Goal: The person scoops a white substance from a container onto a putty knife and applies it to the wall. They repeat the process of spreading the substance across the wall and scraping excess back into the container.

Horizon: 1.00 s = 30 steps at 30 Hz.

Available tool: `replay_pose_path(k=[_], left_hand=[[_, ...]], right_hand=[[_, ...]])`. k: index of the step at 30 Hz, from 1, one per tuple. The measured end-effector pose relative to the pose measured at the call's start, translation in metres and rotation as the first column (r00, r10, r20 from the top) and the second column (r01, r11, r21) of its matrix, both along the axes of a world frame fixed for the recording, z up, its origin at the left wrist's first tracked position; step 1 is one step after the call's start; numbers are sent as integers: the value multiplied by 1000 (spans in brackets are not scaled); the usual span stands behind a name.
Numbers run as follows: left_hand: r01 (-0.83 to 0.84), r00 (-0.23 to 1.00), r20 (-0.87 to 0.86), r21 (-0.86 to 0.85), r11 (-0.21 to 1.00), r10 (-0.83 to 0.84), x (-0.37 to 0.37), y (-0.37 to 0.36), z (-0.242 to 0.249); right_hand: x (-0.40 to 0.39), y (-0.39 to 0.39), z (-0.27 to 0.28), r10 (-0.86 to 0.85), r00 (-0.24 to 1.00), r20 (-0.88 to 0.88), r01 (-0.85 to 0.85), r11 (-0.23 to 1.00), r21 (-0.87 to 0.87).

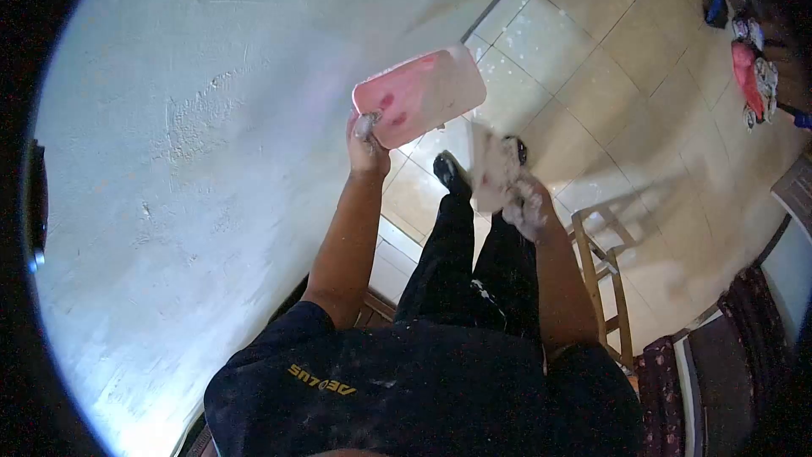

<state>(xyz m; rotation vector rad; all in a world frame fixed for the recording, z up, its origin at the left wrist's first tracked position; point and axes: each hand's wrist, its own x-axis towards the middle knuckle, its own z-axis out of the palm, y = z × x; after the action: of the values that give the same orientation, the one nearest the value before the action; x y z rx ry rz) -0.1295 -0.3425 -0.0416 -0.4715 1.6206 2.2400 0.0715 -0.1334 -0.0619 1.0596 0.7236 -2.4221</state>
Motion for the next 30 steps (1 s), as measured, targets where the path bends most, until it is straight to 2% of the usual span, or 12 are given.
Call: replay_pose_path(k=[3,7,9,10,13,14,16,19,23,26,28,30], left_hand=[[-15,997,80,104,994,7,5,-2,3],[-21,997,79,54,998,17,10,1,6],[23,996,89,16,1000,-25,9,-2,7],[72,993,95,-14,997,-71,8,-1,6],[92,956,278,14,996,-92,5,-4,3],[104,913,391,59,993,-119,3,-4,7],[119,917,381,8,993,-113,5,1,12],[123,909,393,68,990,-140,4,4,15],[46,908,406,152,987,-105,4,2,16],[65,910,396,155,986,-122,5,0,12],[71,912,390,163,984,-130,7,1,14],[61,912,398,117,991,-103,8,5,16]], right_hand=[[-16,9,-16,-356,934,-39,355,934,-30],[-57,42,-1,-24,1000,-6,24,901,432],[-74,43,26,345,922,-175,56,329,943],[-74,39,29,345,923,-173,54,329,943],[-63,23,33,456,867,-204,286,-120,951],[-53,18,27,513,835,-199,258,-46,965],[-35,8,-17,674,686,-275,562,-250,788],[-19,-7,-26,469,814,-343,389,-1,921],[-15,-15,-30,398,876,-271,340,-113,933],[-13,-17,-28,349,924,-157,61,270,961],[-14,-19,-33,399,909,-124,17,261,965],[-18,-20,-31,260,946,-195,35,517,856]])
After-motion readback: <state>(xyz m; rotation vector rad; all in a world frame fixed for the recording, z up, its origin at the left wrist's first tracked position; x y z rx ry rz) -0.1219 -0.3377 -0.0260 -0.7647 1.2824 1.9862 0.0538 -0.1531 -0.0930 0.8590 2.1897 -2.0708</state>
